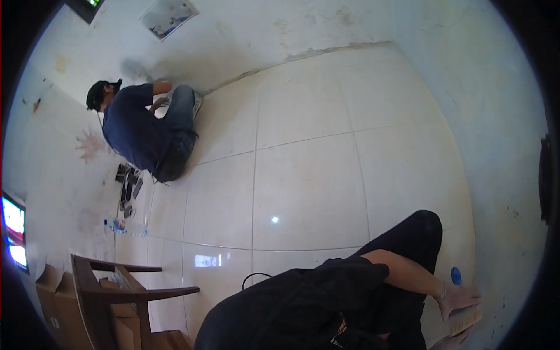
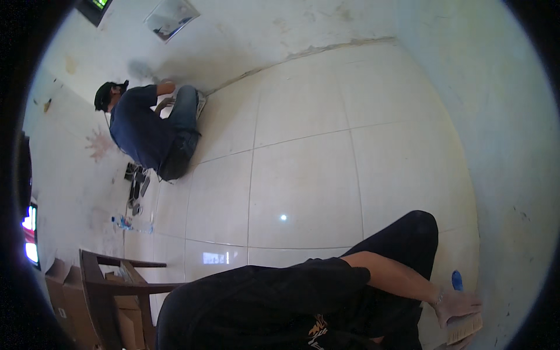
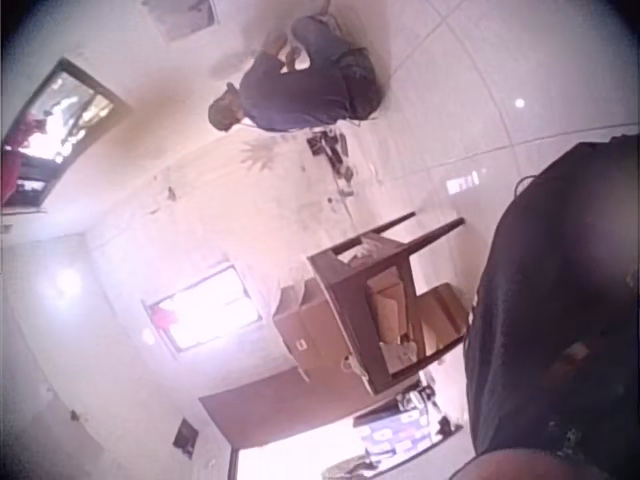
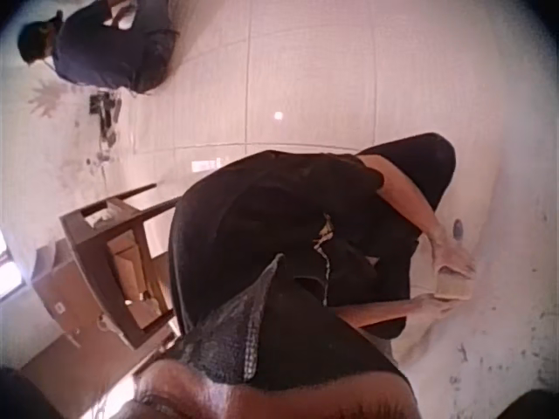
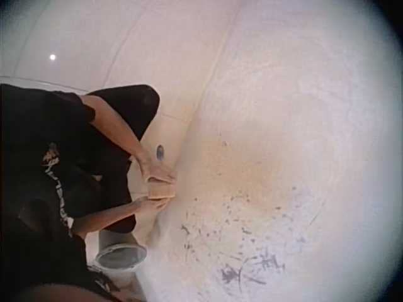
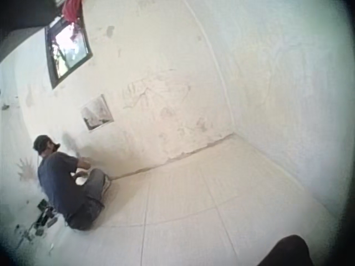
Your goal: The person dips a brush into a bucket and applies liquid to a wall. They also pick up and handle a stack of thin rectangular pieces by hand.
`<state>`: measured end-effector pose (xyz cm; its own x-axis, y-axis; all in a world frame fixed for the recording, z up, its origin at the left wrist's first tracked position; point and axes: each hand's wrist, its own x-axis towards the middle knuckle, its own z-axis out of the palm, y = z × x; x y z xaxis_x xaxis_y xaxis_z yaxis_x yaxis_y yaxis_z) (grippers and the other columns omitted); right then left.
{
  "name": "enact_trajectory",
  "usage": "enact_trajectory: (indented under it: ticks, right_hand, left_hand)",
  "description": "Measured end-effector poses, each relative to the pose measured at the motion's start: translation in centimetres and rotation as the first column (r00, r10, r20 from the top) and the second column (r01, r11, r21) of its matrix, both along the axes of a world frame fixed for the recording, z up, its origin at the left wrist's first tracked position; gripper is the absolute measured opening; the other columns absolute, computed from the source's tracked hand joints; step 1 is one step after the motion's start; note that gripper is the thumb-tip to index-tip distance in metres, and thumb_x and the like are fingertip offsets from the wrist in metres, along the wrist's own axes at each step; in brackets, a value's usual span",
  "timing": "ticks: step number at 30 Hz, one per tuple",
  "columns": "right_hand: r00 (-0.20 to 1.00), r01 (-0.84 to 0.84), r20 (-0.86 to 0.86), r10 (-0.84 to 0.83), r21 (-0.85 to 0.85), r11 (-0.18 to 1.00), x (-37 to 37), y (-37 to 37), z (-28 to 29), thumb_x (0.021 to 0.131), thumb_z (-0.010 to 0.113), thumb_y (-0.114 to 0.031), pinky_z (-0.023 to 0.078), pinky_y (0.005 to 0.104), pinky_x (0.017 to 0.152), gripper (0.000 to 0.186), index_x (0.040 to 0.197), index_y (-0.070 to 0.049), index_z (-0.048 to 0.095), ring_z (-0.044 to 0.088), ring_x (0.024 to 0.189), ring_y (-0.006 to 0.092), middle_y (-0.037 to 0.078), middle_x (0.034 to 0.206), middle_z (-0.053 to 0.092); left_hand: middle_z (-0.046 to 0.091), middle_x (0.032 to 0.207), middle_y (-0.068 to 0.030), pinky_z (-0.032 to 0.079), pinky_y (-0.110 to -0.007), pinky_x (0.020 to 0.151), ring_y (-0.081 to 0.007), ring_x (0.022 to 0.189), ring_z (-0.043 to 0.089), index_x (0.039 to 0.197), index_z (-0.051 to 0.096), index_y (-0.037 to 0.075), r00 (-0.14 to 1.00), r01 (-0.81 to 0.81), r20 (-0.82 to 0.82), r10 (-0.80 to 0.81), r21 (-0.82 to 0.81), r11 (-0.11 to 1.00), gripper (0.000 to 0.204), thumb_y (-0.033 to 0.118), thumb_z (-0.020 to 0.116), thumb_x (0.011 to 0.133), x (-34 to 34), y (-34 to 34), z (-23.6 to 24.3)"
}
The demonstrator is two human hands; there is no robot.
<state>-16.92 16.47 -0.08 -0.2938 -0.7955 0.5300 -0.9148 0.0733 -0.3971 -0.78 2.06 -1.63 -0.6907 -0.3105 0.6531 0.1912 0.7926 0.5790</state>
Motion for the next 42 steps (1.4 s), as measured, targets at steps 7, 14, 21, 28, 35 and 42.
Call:
enact_trajectory:
  ticks: [7,14,21,28,35,42]
  right_hand:
    - [0.974,0.094,0.215,-0.068,-0.111,0.989,2.9,-1.3,0.3,0.098,0.042,-0.023,0.047,0.0437,0.085,0.039,0.125,0.003,0.054,0.058,0.101,0.036,0.02,0.115,0.059]
    - [0.902,0.11,0.429,-0.052,-0.112,0.988,2.3,-0.9,-1.4,0.094,0.052,-0.022,0.038,0.0408,0.1,0.049,0.135,0.002,0.044,0.049,0.119,0.032,0.018,0.131,0.05]
    - [0.98,-0.031,0.2,0.02,0.05,0.998,0.2,0.8,-2.9,0.092,0.055,-0.015,0.03,0.0373,0.112,0.061,0.146,0.0,0.031,0.038,0.134,0.025,0.015,0.147,0.039]
    - [0.147,0.279,0.986,0.085,-0.123,0.952,2.1,-2.0,-0.1,0.096,0.055,-0.023,0.04,0.0335,0.102,0.039,0.124,0.005,0.057,0.054,0.116,0.02,0.012,0.125,0.058]
    - [0.093,0.262,0.993,0.067,-0.089,0.961,4.3,-1.4,4.7,0.092,0.065,-0.034,0.044,0.0246,0.072,0.035,0.092,0.0,0.067,0.056,0.078,0.008,0.002,0.086,0.064]
    - [0.08,0.192,0.994,0.079,-0.093,0.977,5.2,-1.3,5.5,0.086,0.073,-0.036,0.043,0.0226,0.06,0.034,0.082,-0.003,0.067,0.054,0.066,0.0061,0.001,0.074,0.063]
  left_hand:
    - [0.043,0.124,-0.0239,0.037,-0.042,0.103,-0.0377,0.119,0.042,0.128,0.037,-0.011,0.988,-0.153,-0.024,0.151,-0.169,0.974,0.121,0.05,0.086,0.036,-1.0,0.0,-0.7]
    - [0.042,0.13,-0.026,0.034,-0.043,0.107,-0.039,0.122,0.041,0.13,0.036,-0.012,1.0,-0.011,-0.007,0.011,-0.113,0.994,0.122,0.051,0.085,0.039,-1.5,0.4,-1.3]
    - [0.029,0.145,-0.0294,0.021,-0.046,0.116,-0.0445,0.138,0.025,0.143,0.025,-0.006,1.0,0.002,0.001,-0.002,0.068,0.998,0.12,0.039,0.084,0.049,-0.2,0.2,-4.1]
    - [0.037,0.142,-0.0242,0.026,-0.047,0.114,-0.0426,0.135,0.031,0.142,0.03,-0.001,0.974,-0.087,0.221,0.044,0.188,0.978,0.109,0.036,0.083,0.054,0.0,-0.1,-0.1]
    - [0.045,0.125,-0.0193,0.039,-0.044,0.101,-0.0367,0.117,0.046,0.135,0.034,0.001,0.985,-0.073,0.162,0.057,0.096,0.993,0.098,0.023,0.083,0.053,0.3,0.8,3.7]
    - [0.044,0.127,-0.0195,0.039,-0.045,0.099,-0.0381,0.118,0.043,0.136,0.032,0.002,0.977,-0.052,0.212,0.018,0.159,0.986,0.099,0.022,0.081,0.052,0.9,1.1,3.6]
